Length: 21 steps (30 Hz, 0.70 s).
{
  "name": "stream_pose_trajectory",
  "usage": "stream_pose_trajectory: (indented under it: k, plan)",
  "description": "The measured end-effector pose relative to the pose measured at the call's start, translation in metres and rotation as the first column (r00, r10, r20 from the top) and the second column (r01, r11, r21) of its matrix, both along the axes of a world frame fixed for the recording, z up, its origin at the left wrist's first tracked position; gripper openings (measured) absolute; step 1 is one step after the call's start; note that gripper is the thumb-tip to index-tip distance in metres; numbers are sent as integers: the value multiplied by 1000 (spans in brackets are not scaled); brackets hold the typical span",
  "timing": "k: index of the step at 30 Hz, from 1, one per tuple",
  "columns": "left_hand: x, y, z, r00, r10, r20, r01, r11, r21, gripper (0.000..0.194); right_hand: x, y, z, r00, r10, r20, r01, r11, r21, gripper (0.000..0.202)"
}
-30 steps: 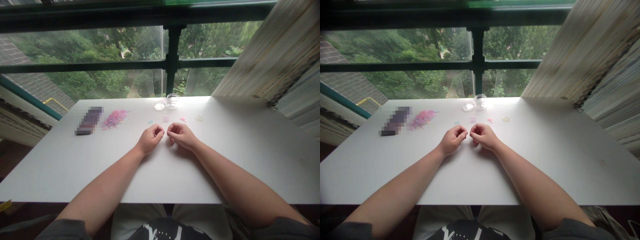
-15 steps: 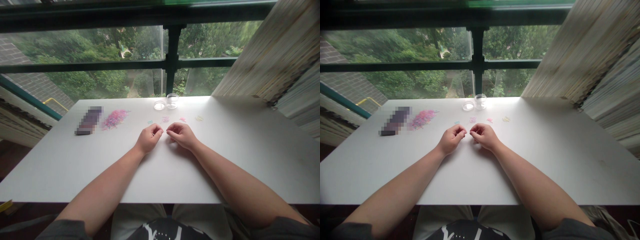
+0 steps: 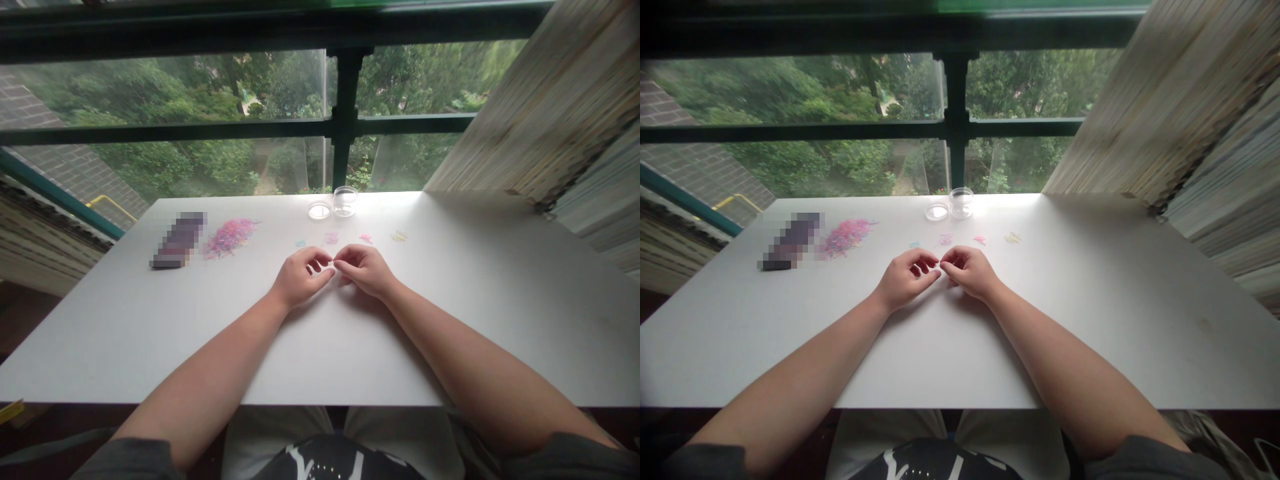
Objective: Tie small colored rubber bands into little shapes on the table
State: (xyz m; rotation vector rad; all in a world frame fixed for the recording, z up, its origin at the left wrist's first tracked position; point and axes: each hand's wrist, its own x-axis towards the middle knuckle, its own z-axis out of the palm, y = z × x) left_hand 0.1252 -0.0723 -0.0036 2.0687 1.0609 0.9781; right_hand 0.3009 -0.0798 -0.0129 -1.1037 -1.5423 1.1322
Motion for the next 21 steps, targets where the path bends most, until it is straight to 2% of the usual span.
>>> stream_pose_trajectory:
  k: [4,12,21]
  plan:
    - [0,1,0,1000,9,25,-9,1000,-4,15,0,-1,0,1000,16,11,-16,1000,1,15]
    - [-1,3,-3,994,-6,109,19,993,-118,17,0,-1,1,999,41,-9,-41,999,-11,16]
    - [-2,6,-5,988,20,151,-3,993,-116,20,1,-2,4,997,52,-59,-54,998,-41,17]
